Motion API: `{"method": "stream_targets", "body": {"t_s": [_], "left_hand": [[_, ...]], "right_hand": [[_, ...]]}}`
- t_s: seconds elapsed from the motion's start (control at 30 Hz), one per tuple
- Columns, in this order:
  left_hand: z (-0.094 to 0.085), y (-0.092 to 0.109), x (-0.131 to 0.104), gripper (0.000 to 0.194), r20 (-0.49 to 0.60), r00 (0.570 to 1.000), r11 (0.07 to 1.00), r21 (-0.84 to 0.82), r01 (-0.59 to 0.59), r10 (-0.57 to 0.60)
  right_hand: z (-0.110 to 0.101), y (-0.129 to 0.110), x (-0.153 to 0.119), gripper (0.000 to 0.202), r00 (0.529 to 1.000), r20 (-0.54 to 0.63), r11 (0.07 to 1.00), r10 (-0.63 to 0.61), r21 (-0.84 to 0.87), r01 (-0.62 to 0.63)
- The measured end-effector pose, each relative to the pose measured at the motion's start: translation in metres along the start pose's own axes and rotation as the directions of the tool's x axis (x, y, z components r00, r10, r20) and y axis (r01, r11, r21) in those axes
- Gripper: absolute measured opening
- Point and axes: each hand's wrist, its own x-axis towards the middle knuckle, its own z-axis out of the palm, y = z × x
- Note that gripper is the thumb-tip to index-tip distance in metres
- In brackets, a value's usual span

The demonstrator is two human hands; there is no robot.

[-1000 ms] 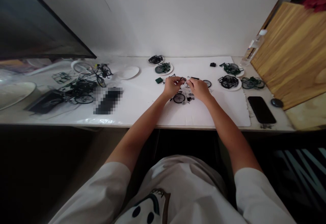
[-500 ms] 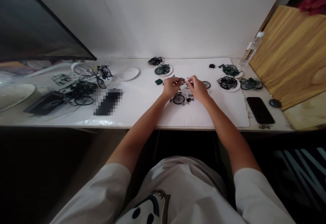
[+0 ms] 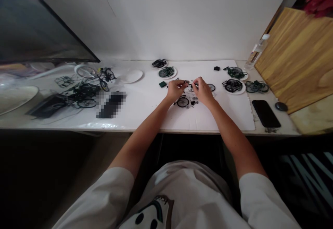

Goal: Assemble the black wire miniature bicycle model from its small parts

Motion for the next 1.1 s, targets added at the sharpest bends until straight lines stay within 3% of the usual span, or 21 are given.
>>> {"method": "stream_targets", "body": {"t_s": [0.37, 0.8, 1.1], "left_hand": [[0.0, -0.006, 0.002, 0.019, -0.021, 1.0, 0.998, -0.067, -0.021, 0.019], [-0.004, -0.006, 0.004, 0.023, 0.025, 1.0, 0.994, -0.113, -0.002, 0.005], [-0.005, -0.003, 0.003, 0.027, 0.022, 1.0, 0.993, -0.118, -0.012, 0.015]], "right_hand": [[-0.01, -0.016, 0.0, 0.045, 0.994, 0.096, 0.97, 0.05, -0.24, -0.026], [-0.01, -0.016, -0.001, 0.043, 0.997, 0.08, 0.981, -0.005, -0.195, 0.021], [-0.007, -0.017, -0.002, 0.035, 0.996, 0.083, 0.97, 0.032, -0.241, -0.011]]}}
